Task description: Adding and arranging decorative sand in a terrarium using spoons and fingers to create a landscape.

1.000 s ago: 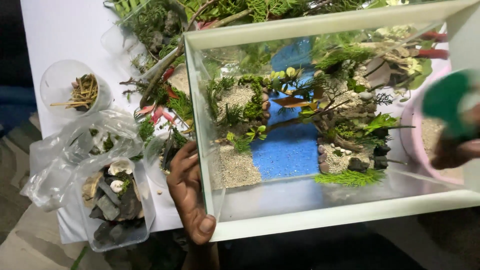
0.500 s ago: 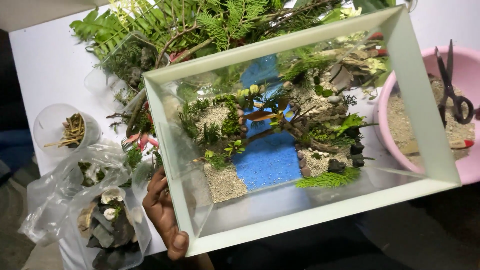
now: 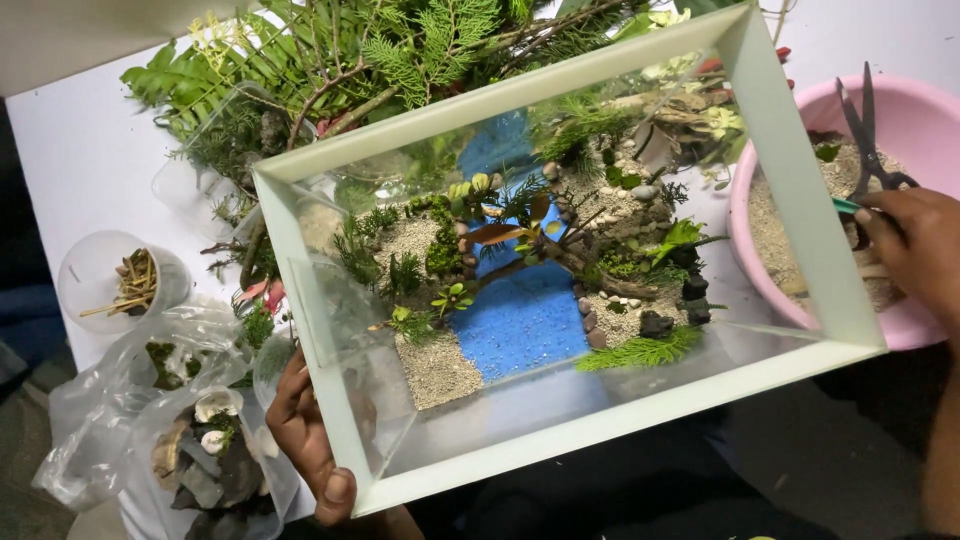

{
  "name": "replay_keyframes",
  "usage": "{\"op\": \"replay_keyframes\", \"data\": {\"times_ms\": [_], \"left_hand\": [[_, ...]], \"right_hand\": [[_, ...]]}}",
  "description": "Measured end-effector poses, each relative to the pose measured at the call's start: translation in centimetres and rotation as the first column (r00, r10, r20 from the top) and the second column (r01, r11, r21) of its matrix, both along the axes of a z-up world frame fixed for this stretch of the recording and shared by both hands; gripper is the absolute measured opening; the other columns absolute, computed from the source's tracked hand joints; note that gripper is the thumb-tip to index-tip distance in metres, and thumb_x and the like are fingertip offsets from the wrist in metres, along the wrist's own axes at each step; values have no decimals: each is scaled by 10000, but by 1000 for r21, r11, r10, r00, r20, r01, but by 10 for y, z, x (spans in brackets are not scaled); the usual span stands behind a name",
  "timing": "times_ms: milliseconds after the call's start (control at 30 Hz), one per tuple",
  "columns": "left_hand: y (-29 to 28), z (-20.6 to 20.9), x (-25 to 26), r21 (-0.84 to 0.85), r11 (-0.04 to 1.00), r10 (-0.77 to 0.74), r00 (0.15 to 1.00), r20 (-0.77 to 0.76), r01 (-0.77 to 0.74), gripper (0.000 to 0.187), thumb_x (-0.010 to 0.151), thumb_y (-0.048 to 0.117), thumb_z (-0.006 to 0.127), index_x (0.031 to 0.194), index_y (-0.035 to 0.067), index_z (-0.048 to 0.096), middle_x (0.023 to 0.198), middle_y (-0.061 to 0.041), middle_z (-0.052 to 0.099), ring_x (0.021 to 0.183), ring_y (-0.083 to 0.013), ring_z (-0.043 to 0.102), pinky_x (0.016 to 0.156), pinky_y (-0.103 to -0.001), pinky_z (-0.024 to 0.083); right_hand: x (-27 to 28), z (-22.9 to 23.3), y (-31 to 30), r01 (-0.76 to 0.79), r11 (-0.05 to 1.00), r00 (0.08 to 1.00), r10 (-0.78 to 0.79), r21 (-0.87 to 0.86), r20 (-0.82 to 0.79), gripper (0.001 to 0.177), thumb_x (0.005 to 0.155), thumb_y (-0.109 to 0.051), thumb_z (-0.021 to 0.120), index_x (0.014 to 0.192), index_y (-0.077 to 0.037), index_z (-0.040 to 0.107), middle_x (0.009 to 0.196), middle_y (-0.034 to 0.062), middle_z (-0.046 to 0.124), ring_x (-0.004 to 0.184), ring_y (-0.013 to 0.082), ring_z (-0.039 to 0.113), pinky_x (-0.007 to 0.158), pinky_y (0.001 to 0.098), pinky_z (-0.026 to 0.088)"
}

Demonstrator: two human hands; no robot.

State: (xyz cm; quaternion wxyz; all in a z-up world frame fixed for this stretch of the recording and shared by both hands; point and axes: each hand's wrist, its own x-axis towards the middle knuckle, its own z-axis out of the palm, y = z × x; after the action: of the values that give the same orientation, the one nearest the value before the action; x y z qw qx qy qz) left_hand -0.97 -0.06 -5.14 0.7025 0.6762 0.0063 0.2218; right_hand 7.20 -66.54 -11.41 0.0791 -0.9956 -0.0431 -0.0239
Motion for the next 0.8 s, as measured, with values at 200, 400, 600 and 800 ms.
{"op": "replay_keyframes", "data": {"times_ms": [200, 400, 600, 800], "left_hand": [[-1, -6, 1, -49, 999, 8, 999, 34, -7, 877, 793, 624, 622, 1395, 15, 433, 1598, -297, 400, 1011, -97, 497, 877, -229, 398], [-3, -9, 1, -236, 967, -69, 991, 117, 95, 887, 813, 509, 727, 1465, -3, 411, 1604, -241, 408, 732, -88, 545, 547, -198, 466], [-1, -11, 0, -232, 970, -50, 994, 95, 71, 915, 791, 536, 727, 1465, 4, 410, 1609, -237, 411, 736, -102, 560, 563, -202, 474], [4, -17, 1, -242, 959, -110, 982, 154, 145, 860, 811, 466, 725, 1460, -5, 416, 1608, -233, 403, 726, -90, 536, 532, -199, 486]], "right_hand": [[-10, 29, 25, 1, 949, 1000, 1, -314, 7, 274, 1123, 6, 640, 1362, 2, 775, 1058, 193, 786, 909, 295, 722, 876, 367, 563], [-15, 21, 43, 6, 931, 1000, -15, -364, -22, 263, 1103, -259, 612, 1302, -168, 758, 1103, 83, 776, 1014, 265, 736, 838, 384, 561], [-22, 15, 31, 145, 979, 968, -170, -142, -186, 365, 1059, -238, 565, 1368, -173, 749, 1280, 113, 772, 1101, 341, 731, 825, 439, 542], [-7, 88, 102, 500, 839, 811, -367, 213, -456, 310, 1143, -210, 518, 1297, -59, 740, 1042, 188, 777, 816, 348, 726, 684, 496, 605]]}}
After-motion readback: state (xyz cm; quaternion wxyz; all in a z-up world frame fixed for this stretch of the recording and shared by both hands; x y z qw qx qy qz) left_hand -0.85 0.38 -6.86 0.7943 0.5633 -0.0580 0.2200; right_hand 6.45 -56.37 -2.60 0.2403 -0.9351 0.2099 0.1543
